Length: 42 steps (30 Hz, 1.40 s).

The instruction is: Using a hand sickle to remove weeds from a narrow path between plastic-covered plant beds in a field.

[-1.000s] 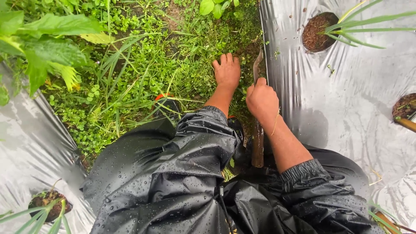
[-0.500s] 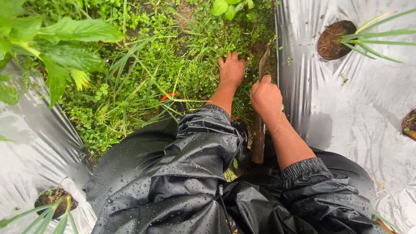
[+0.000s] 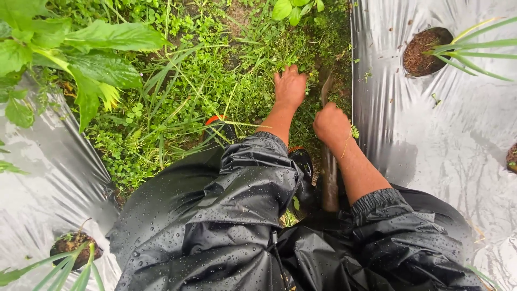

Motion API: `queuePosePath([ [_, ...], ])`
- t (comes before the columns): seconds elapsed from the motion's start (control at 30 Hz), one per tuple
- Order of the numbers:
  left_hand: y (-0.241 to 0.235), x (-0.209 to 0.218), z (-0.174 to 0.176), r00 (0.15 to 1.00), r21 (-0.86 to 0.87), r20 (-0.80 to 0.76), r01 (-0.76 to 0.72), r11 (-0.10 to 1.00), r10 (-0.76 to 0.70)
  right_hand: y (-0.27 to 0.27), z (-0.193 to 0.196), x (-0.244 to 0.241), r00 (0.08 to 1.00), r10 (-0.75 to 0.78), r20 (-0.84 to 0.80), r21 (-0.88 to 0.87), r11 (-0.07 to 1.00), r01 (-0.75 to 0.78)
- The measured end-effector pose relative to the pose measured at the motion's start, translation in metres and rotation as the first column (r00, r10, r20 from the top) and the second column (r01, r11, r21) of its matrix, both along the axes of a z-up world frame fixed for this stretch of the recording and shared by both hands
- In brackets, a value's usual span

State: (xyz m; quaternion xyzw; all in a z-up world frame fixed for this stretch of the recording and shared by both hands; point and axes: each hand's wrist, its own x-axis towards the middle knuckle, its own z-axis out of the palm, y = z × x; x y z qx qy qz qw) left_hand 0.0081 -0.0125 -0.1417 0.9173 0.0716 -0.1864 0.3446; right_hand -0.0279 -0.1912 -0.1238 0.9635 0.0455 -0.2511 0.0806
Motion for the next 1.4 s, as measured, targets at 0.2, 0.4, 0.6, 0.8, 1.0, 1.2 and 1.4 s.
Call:
queuePosePath([
  [0.2,0.01,0.008,0.005,0.987,-0.054,-0.128,-0.102,0.993,0.094,0.007,0.016,0.006,0.992,-0.107,-0.064,0.018,0.994,0.108],
  [0.4,0.024,0.006,0.006,0.995,0.001,-0.069,-0.075,0.997,0.075,0.013,0.031,0.014,0.994,-0.062,0.089,0.088,0.995,0.054],
  [0.6,0.03,0.0,0.026,0.997,0.011,-0.064,-0.043,0.999,0.044,0.018,0.018,0.02,0.992,-0.104,0.065,0.065,0.993,0.1],
  [0.8,0.037,0.003,0.054,0.993,0.028,-0.113,-0.037,0.999,0.039,0.041,0.035,0.034,0.985,-0.086,0.151,0.144,0.988,0.064],
  [1.0,0.042,0.007,0.054,0.988,0.023,-0.144,-0.057,0.998,0.06,-0.008,-0.013,0.023,0.994,-0.025,-0.109,0.048,0.998,0.03],
  [1.2,0.037,0.003,0.003,0.996,0.087,-0.017,-0.088,0.992,0.089,0.002,0.034,0.025,0.997,0.061,0.041,0.073,0.995,-0.064],
  [1.4,0.046,-0.017,0.017,0.996,0.118,0.031,-0.091,0.989,0.088,0.008,0.093,0.01,0.995,-0.028,0.1,0.211,0.978,0.006],
])
